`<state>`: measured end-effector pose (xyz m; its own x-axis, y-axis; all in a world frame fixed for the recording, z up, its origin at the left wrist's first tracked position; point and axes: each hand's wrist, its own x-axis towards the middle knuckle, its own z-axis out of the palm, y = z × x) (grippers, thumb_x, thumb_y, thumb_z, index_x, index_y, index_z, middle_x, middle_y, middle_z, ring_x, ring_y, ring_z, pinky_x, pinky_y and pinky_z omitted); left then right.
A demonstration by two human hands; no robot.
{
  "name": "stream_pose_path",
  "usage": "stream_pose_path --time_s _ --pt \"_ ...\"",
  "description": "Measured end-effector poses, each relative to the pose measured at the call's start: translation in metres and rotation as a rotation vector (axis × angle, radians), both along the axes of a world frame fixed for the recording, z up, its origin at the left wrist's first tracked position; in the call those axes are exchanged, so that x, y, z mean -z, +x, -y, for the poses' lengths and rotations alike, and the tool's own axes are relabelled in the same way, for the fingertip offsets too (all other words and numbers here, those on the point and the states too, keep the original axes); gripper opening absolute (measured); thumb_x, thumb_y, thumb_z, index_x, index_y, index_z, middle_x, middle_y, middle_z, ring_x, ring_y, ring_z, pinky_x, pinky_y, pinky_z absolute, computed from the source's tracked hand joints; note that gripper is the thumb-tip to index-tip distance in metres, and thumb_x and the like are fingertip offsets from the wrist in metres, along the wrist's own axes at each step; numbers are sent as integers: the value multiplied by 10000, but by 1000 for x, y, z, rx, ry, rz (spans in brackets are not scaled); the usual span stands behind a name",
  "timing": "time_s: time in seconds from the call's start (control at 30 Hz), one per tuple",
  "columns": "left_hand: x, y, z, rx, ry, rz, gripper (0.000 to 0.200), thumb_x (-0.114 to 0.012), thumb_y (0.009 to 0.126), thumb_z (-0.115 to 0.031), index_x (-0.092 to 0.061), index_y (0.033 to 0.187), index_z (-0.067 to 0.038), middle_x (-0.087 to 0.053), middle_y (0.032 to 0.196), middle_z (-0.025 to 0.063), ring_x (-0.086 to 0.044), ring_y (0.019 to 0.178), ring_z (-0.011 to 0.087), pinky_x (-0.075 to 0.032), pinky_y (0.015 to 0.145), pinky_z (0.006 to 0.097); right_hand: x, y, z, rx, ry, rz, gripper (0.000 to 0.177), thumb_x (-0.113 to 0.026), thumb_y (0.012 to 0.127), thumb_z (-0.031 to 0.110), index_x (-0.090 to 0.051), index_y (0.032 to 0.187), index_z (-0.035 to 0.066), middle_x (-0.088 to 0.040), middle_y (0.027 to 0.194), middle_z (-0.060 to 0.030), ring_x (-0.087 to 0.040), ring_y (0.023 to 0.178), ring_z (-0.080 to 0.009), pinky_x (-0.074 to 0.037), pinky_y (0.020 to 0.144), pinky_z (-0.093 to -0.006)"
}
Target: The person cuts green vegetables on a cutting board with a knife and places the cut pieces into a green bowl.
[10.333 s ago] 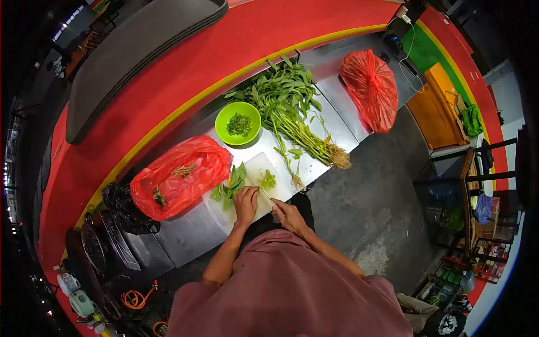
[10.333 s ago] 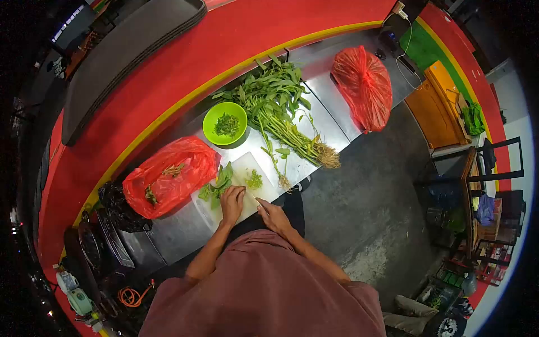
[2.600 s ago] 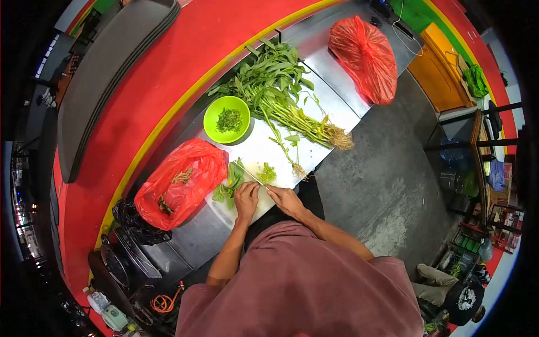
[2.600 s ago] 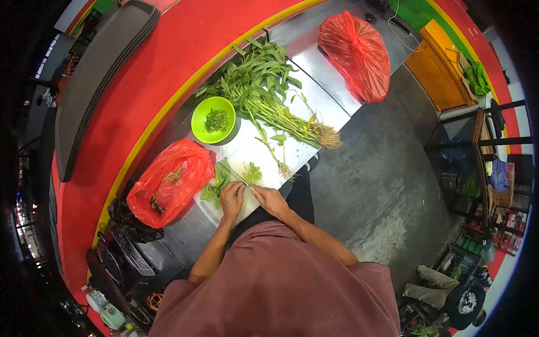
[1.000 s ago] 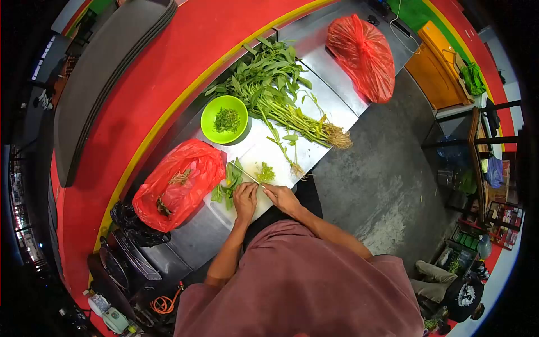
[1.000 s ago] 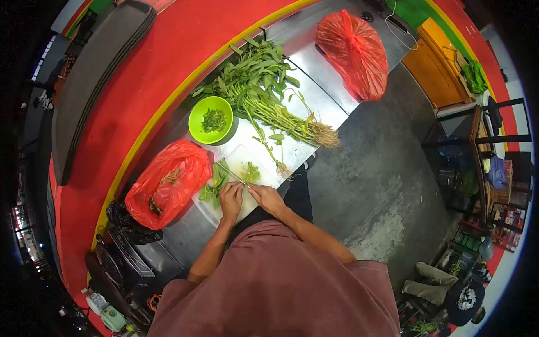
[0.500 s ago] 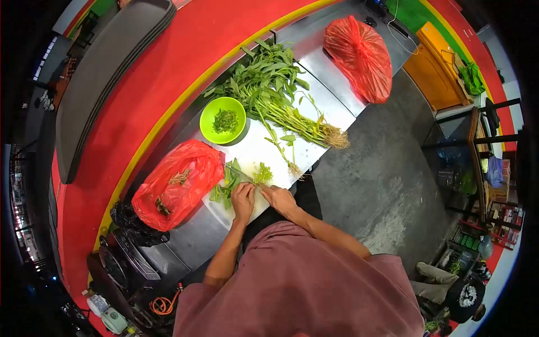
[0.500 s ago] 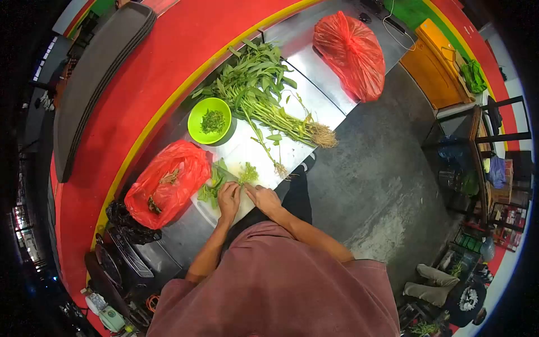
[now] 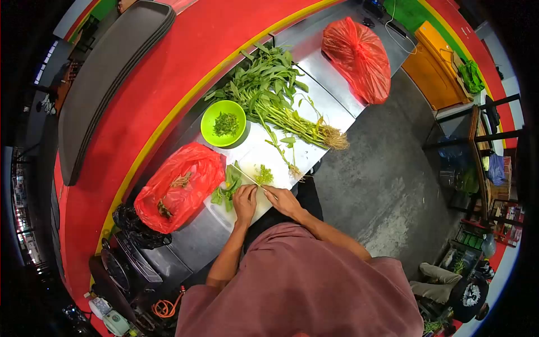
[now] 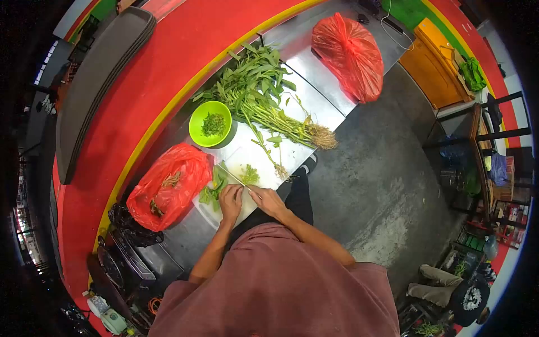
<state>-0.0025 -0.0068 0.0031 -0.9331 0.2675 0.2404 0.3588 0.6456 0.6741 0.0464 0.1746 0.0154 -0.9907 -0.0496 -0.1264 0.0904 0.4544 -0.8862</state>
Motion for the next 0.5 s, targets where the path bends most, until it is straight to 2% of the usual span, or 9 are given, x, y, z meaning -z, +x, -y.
stream_pose_path --time_s 0.1,0.17,0.2,0.33,0.37,0.43,0.47,0.5 --pt "-2 0 -3 -22 -18 6 112 -723 922 -71 -769 1010 -18 -735 962 132 -694 890 335 -516 808 431 -18 3 -7 -31 -59 135 439 -545 1073 315 -600 1465 126 -717 916 -279 -701 836 -470 -540 756 -508" --pt "-3 -1 -6 -56 29 37 116 -719 924 -69 -773 1011 -16 -737 958 130 -702 881 327 -529 807 419 -27 3 -9 -5 -79 245 459 -524 1084 294 -559 1513 135 -670 792 -225 -656 671 -366 -514 690 -450" --pt "-2 -4 -6 -38 15 13 120 -716 920 -47 -777 1017 -13 -738 952 134 -708 853 310 -541 787 405 -22 2 -9 -22 -118 245 511 -486 1084 266 -467 1582 151 -608 733 -202 -598 626 -341 -491 672 -445" --pt "1 -4 -4 -30 39 13 133 -717 905 -9 -774 1025 -10 -738 946 137 -706 806 292 -549 747 388 -14 3 -8 49 -82 211 557 -442 1086 236 -373 1635 172 -615 726 -201 -573 617 -332 -491 687 -436" --pt "3 -3 -4 -34 41 12 133 -717 905 -9 -774 1025 -10 -738 946 137 -706 806 292 -549 747 388 -14 2 -9 31 -102 213 569 -431 1086 228 -351 1647 175 -598 738 -176 -561 632 -299 -491 690 -422" --pt "3 -2 -4 -53 85 111 137 -735 918 -83 -778 1048 -69 -731 982 85 -677 937 304 -474 841 430 -17 -2 -13 -3 -141 217 593 -409 1087 213 -308 1671 182 -563 760 -128 -536 663 -235 -490 698 -392" --pt "4 -1 -4 -53 56 83 131 -736 915 -77 -778 1039 -65 -729 974 89 -675 935 308 -474 833 432 -19 -2 -15 -27 -179 262 559 -416 1090 220 -378 1646 175 -526 783 -98 -503 687 -182 -473 686 -360" --pt "4 -1 -4 -57 59 83 131 -736 915 -77 -778 1039 -65 -729 974 89 -675 935 308 -474 833 432 -16 -2 -14 -32 -175 262 559 -416 1090 220 -378 1646 175 -526 783 -98 -503 687 -182 -473 686 -360"
